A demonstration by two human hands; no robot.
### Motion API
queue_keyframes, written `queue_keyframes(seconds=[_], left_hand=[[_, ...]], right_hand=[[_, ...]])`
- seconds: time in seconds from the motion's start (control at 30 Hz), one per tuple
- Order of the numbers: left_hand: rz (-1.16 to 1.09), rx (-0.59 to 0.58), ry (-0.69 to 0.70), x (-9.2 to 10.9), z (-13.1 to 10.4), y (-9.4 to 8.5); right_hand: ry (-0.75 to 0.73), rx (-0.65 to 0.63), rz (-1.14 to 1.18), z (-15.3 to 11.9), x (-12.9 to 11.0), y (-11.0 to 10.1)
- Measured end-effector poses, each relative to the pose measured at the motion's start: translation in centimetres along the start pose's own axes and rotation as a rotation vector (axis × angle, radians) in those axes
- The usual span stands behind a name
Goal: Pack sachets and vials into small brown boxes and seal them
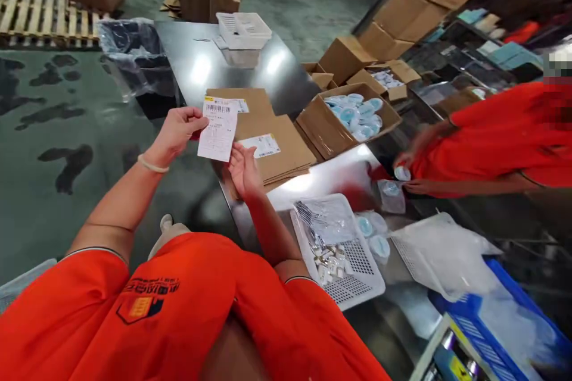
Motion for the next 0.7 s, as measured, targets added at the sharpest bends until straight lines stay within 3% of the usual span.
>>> queue_keyframes(seconds=[0.17,0.3,0.43,0.57,0.7], left_hand=[[0.106,0.041,0.071,1.4,1.4,-8.4],[0.191,0.087,0.078,1.5,3.5,-15.2],[0.262,0.103,0.075,1.7,6.0,-21.5],[0.307,0.107,0.051,1.7,8.5,-26.1],[0.33,0.109,0.041,0.5,11.6,-28.8]], right_hand=[[0.032,-0.097,-0.051,5.8,3.1,8.3],[-0.009,-0.22,-0.165,11.4,3.0,16.3],[0.091,-0.374,-0.257,17.2,3.3,24.1],[0.186,-0.491,-0.264,21.8,3.7,29.9],[0.179,-0.464,-0.334,26.5,3.4,32.6]])
Point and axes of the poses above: each hand's wrist, its own z-axis towards the middle knuckle, its own y-axis out of the palm, x = y × z, the point moved 8 cm from there along z, towards the middle knuckle, and after that the axes turned 11 degrees about y, right-handed, at the moved point
